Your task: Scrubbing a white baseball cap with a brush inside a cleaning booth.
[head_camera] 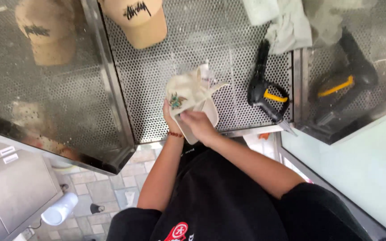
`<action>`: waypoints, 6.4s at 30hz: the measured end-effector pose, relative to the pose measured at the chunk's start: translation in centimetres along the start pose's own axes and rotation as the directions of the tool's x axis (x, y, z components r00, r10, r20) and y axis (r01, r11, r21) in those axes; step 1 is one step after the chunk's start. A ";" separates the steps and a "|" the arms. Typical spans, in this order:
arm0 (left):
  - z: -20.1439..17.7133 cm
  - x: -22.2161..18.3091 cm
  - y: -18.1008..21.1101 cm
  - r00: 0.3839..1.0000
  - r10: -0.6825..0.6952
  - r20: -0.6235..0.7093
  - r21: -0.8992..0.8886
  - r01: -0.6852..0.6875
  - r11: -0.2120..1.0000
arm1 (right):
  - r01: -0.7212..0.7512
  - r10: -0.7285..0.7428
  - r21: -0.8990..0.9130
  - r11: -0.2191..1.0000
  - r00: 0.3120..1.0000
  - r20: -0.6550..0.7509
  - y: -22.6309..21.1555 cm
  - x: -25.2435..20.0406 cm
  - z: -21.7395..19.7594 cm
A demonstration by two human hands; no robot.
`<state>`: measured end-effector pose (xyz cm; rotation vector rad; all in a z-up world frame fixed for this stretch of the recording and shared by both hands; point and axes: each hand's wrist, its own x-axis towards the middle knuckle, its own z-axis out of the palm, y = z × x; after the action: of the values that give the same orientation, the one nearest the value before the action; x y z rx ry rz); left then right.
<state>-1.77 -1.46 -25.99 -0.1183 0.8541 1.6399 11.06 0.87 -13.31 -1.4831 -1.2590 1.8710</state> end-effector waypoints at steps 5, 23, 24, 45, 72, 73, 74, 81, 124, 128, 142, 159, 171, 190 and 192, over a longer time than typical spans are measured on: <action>6.2 -1.1 2.4 0.999 0.034 0.020 -0.037 -0.033 0.999 | -0.135 0.140 -0.089 0.987 0.989 0.045 -3.6 1.4 -1.6; 12.2 -2.5 3.0 0.997 -0.050 -0.052 -0.141 0.042 0.989 | 0.109 -0.115 -0.888 0.446 0.991 0.064 -8.8 2.3 -3.4; 11.4 -2.9 2.2 0.997 -0.053 -0.049 -0.189 0.043 0.981 | 0.135 -0.147 -0.882 0.452 0.986 0.076 -8.8 1.1 -3.0; 13.7 -4.7 4.6 0.994 -0.100 0.050 -0.179 0.108 0.978 | 0.203 -0.310 -0.957 0.207 0.941 0.133 -6.7 2.9 -3.7; 6.2 0.2 4.0 0.996 0.088 0.029 -0.080 -0.086 0.993 | 0.417 -0.409 -0.676 0.607 0.894 0.184 -8.8 -3.9 -1.0; 5.6 0.5 3.6 0.996 0.088 0.033 -0.079 -0.085 0.993 | 0.417 -0.412 -0.676 0.607 0.893 0.181 -8.3 -3.9 -0.8; 5.0 0.9 3.3 0.991 0.126 0.051 -0.033 -0.124 0.992 | 0.498 -0.508 -0.529 0.687 0.850 0.140 -7.7 -3.7 -0.5; 4.8 -0.1 4.0 0.987 -0.031 0.159 -0.240 0.069 0.968 | 0.441 -0.455 -0.635 0.634 0.877 0.154 -9.3 -3.2 -3.4; 11.6 -11.9 8.5 0.965 -0.057 0.257 0.955 -0.244 0.171 | -0.077 0.085 -0.338 0.938 0.996 0.010 -5.5 3.3 -0.2; 12.2 -10.4 8.9 0.956 -0.070 0.284 0.928 -0.256 0.269 | 0.128 -0.168 -0.351 0.927 0.982 -0.086 -2.5 1.1 1.1; 8.8 -10.0 8.5 0.978 -0.054 0.202 0.927 -0.173 0.332 | 0.219 -0.245 -0.394 0.892 0.969 -0.016 -1.0 2.1 0.8; 9.4 -2.9 9.0 0.978 -0.190 -0.087 0.487 0.208 0.849 | 0.138 -0.167 -0.394 0.909 0.985 -0.040 1.1 4.0 4.0; 5.2 1.2 7.3 0.990 -0.103 -0.101 0.129 0.116 0.985 | -0.001 0.046 -0.505 0.863 0.996 0.076 -2.0 0.0 2.6; 0.0 0.1 6.2 0.927 -0.293 0.234 -0.012 0.304 0.953 | 0.030 -0.101 -0.564 0.825 0.990 -0.095 -2.3 2.5 4.9; 5.9 -1.9 7.3 0.902 -0.429 -0.060 0.001 0.430 0.903 | -0.167 0.116 -0.549 0.819 0.985 -0.127 -4.8 3.9 4.3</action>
<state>-5.57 0.34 -17.37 -0.3234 0.8157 1.2185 4.94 4.62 -11.26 -1.9766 -1.7999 1.5626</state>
